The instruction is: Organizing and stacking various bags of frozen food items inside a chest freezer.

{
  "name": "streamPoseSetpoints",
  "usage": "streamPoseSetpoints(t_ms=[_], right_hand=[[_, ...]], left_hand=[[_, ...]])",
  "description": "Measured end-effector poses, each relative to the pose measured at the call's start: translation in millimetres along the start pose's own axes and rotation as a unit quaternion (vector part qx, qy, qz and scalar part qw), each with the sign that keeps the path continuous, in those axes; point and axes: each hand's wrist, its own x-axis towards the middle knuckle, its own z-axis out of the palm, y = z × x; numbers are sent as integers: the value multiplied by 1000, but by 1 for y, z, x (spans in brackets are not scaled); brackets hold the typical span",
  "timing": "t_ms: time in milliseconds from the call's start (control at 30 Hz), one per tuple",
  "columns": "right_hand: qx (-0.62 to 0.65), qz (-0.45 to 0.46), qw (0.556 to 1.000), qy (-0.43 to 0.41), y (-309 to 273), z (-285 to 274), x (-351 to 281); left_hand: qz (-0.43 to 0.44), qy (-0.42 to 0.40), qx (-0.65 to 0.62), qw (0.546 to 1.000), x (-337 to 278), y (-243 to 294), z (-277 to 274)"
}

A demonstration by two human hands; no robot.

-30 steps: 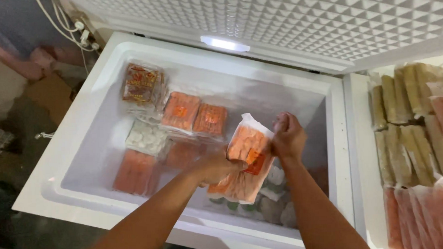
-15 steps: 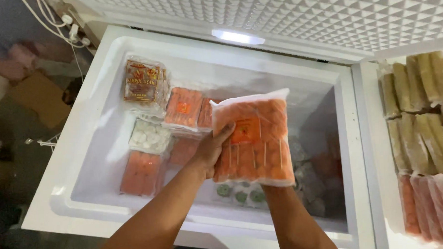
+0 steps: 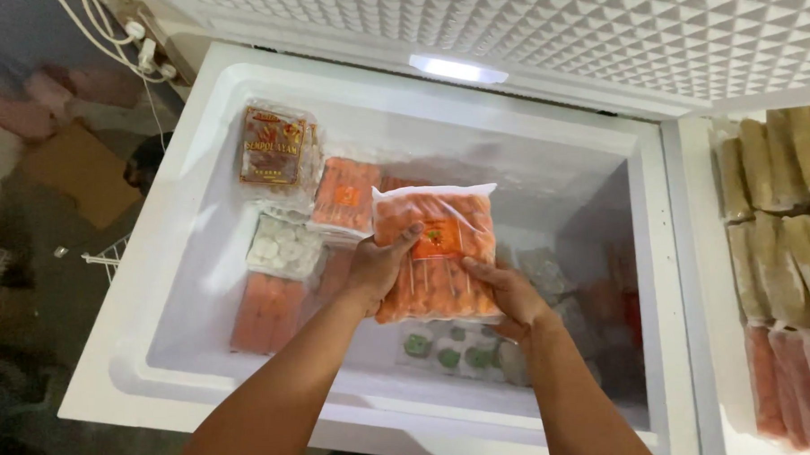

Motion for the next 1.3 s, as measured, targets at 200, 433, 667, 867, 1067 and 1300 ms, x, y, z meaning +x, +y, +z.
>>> streamPoseSetpoints(t_ms=[200, 433, 667, 867, 1067, 1300], right_hand=[[-146, -39, 981, 121, -1, -38, 13], [-210, -35, 973, 94, 7, -67, 12], [-281, 24, 958, 53, -15, -94, -14], [-534, -43, 829, 162, 1, -33, -16], [-762, -310, 547, 153, 44, 43, -34], [-815, -363, 449, 51, 18, -7, 18]], left_hand=[[127, 205, 337, 910, 4, -5, -2], [506, 19, 321, 800, -3, -3, 67], [462, 116, 457, 751, 42, -8, 43], [180, 221, 86, 955, 79, -73, 38], [-11, 161, -148, 976, 85, -76, 56], [23, 192, -159, 968, 84, -76, 32]])
